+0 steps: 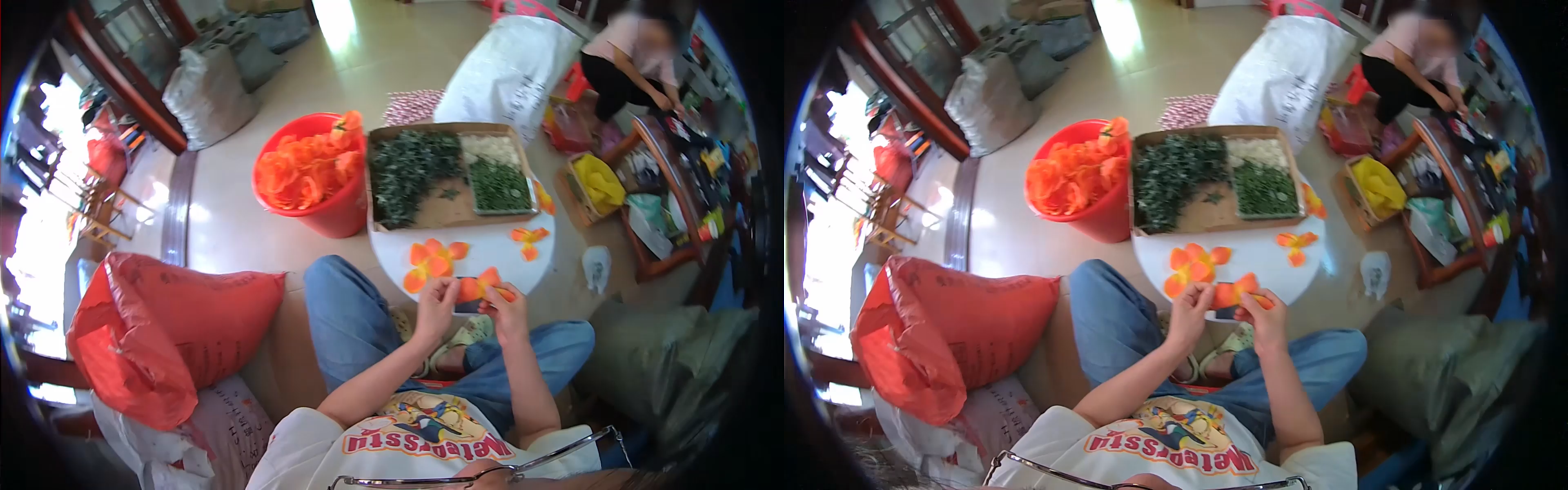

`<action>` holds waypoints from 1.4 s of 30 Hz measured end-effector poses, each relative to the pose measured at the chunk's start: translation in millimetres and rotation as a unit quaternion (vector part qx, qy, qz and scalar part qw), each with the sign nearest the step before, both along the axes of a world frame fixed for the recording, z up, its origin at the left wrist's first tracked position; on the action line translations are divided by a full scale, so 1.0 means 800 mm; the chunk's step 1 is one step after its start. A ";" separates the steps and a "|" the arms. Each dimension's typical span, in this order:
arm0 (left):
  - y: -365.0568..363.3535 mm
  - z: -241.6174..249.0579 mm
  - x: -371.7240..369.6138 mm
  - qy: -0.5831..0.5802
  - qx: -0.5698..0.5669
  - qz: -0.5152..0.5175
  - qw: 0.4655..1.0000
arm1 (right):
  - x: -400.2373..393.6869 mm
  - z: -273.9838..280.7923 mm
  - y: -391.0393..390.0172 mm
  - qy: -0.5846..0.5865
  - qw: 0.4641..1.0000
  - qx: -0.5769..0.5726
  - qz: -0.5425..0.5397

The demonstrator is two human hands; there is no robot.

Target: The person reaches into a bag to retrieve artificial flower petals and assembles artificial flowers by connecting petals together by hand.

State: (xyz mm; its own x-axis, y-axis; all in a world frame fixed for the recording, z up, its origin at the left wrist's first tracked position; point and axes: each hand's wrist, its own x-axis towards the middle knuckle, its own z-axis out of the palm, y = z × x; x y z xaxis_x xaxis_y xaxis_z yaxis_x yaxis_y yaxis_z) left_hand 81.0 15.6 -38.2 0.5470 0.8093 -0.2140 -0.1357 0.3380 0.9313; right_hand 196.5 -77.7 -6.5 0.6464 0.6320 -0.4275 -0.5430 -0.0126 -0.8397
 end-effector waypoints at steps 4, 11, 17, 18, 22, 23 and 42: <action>0.000 -0.017 0.000 -0.019 0.014 0.007 1.000 | 0.001 0.000 0.001 -0.013 1.000 -0.009 0.011; -0.002 -0.031 0.001 -0.025 -0.038 -0.002 0.999 | 0.006 -0.004 -0.002 0.026 0.999 0.009 0.019; -0.003 -0.056 0.006 -0.008 -0.034 -0.016 0.999 | 0.006 -0.014 0.000 -0.017 0.999 -0.024 0.017; -0.004 -0.053 0.007 -0.006 -0.032 -0.014 0.999 | 0.007 -0.018 0.001 -0.025 0.999 -0.032 0.013; -0.010 -0.047 0.010 -0.005 -0.034 -0.008 0.999 | 0.009 -0.019 0.002 -0.156 0.985 -0.069 -0.017; -0.011 -0.047 0.011 -0.007 -0.038 -0.005 0.999 | 0.001 -0.016 0.006 -0.231 0.968 -0.072 -0.063; -0.010 -0.070 0.009 -0.012 0.002 -0.020 1.000 | -0.018 -0.010 0.008 -0.618 0.785 -0.043 0.021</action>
State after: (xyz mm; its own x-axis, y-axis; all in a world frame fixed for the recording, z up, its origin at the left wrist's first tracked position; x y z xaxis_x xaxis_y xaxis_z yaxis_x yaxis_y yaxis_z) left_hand 88.4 7.4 -94.4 0.5834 0.7880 -0.1967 -0.1454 0.3396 0.9293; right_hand 182.1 -71.3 -14.6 0.5801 0.6675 0.4668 0.6880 -0.0947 -0.7195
